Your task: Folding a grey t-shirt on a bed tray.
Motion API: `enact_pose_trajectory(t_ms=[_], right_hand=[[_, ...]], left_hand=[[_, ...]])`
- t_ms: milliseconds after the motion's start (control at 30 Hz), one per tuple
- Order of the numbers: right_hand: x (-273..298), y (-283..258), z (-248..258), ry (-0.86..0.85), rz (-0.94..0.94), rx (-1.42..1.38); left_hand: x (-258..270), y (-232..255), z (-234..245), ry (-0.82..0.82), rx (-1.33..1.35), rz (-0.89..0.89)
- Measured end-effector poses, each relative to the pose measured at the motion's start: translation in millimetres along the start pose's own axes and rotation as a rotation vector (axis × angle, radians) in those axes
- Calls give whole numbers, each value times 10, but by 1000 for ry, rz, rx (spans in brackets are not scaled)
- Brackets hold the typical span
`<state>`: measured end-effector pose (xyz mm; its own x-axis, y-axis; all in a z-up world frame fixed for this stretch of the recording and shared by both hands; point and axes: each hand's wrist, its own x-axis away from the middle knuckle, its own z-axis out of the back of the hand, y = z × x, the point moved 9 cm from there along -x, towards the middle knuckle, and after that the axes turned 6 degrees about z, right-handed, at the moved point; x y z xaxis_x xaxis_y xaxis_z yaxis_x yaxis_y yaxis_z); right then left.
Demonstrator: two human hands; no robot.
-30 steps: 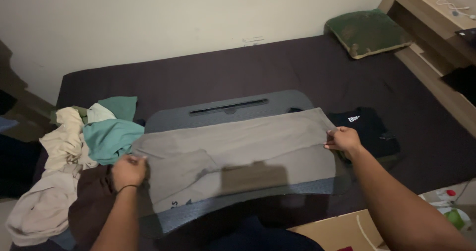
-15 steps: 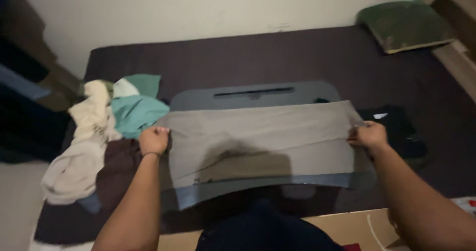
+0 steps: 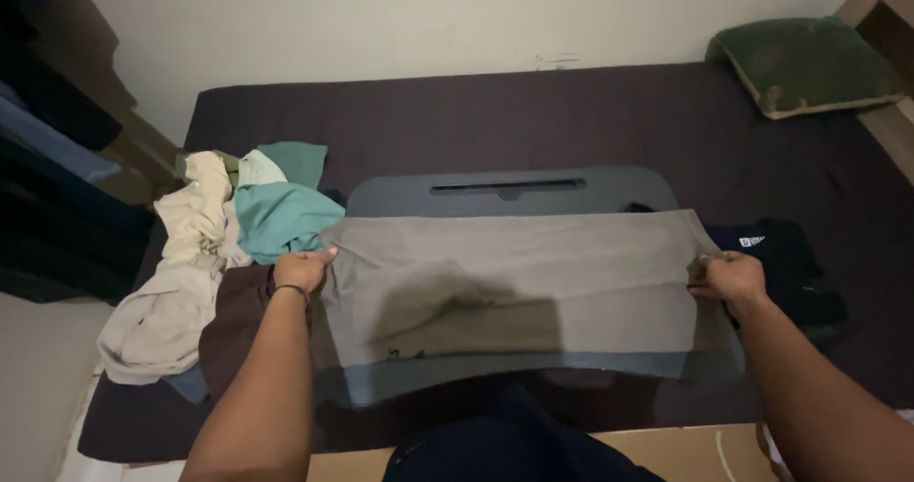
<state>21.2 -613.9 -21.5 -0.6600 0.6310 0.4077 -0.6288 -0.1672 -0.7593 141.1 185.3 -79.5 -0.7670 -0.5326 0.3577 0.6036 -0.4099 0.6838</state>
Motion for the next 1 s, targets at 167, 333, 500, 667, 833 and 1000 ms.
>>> enact_pose_trajectory(t_ms=[167, 333, 500, 667, 833, 1000], right_hand=[[-137, 111, 32, 33, 13, 1], [-216, 202, 40, 26, -6, -133], [246, -147, 105, 132, 25, 140], [129, -128, 86, 55, 20, 6], [-13, -73, 59, 22, 24, -44], [73, -121, 51, -21, -18, 37]], left_hand=[[-426, -344, -241, -64, 10, -31], [-210, -224, -159, 47, 167, -148], [342, 71, 328, 288, 76, -99], [267, 211, 63, 45, -141, -52], [390, 259, 169, 231, -360, 144], [342, 122, 36, 147, -240, 143]])
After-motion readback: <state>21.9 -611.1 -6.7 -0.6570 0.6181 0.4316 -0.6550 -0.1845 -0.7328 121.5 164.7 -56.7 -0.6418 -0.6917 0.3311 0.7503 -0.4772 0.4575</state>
